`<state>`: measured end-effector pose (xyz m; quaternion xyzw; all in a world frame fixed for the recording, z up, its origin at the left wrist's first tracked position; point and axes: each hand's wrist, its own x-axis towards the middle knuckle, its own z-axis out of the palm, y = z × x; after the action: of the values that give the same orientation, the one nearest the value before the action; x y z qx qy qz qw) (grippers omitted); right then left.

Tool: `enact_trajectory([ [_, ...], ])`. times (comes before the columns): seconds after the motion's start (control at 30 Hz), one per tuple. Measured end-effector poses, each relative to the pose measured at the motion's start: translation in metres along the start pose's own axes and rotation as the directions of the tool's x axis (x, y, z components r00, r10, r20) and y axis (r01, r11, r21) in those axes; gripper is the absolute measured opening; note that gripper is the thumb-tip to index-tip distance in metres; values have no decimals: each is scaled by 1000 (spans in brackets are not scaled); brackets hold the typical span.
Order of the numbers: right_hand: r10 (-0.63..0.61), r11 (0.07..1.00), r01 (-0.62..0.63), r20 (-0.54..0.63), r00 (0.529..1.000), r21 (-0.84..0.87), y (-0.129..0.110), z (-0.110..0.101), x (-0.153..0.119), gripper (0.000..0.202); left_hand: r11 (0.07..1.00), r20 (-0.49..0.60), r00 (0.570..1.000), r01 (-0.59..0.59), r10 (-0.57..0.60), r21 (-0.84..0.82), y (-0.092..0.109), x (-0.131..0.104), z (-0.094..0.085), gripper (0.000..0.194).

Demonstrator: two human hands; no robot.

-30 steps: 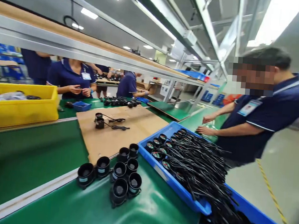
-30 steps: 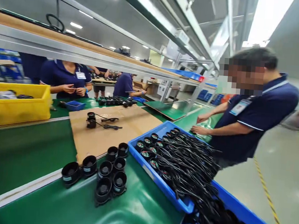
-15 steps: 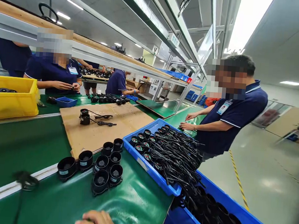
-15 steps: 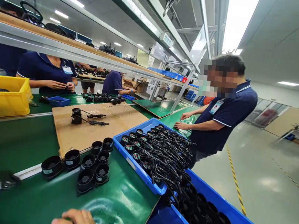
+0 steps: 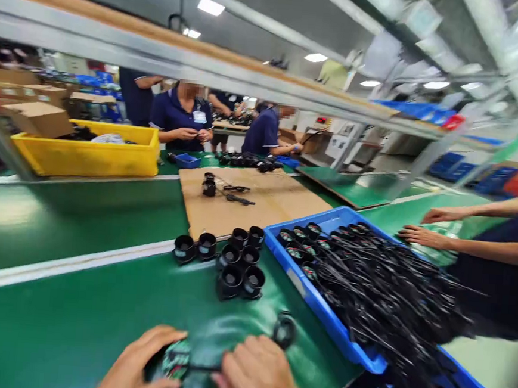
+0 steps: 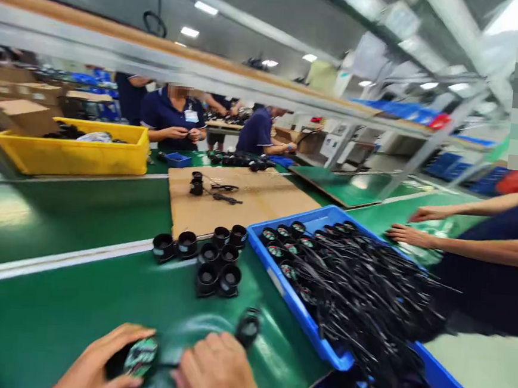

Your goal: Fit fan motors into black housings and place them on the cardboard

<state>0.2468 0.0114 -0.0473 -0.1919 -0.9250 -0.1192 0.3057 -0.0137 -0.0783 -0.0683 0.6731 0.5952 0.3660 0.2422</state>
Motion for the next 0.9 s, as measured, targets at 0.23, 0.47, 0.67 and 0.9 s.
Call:
enact_trajectory([
  [0.23,219,945,-266,234,947,193,31,-7,-18,43,988,134,991,17,4,-155,19,34,16,55],
  [0.47,128,886,-248,307,943,392,20,8,8,51,980,-71,997,-9,-5,-201,-2,50,-11,115],
  [0.67,105,785,-305,369,923,540,15,14,23,45,996,-158,986,70,-61,53,-43,117,-42,123],
  [0.9,192,687,-387,359,913,615,5,25,26,44,992,-66,998,16,-8,124,-36,148,-51,85],
])
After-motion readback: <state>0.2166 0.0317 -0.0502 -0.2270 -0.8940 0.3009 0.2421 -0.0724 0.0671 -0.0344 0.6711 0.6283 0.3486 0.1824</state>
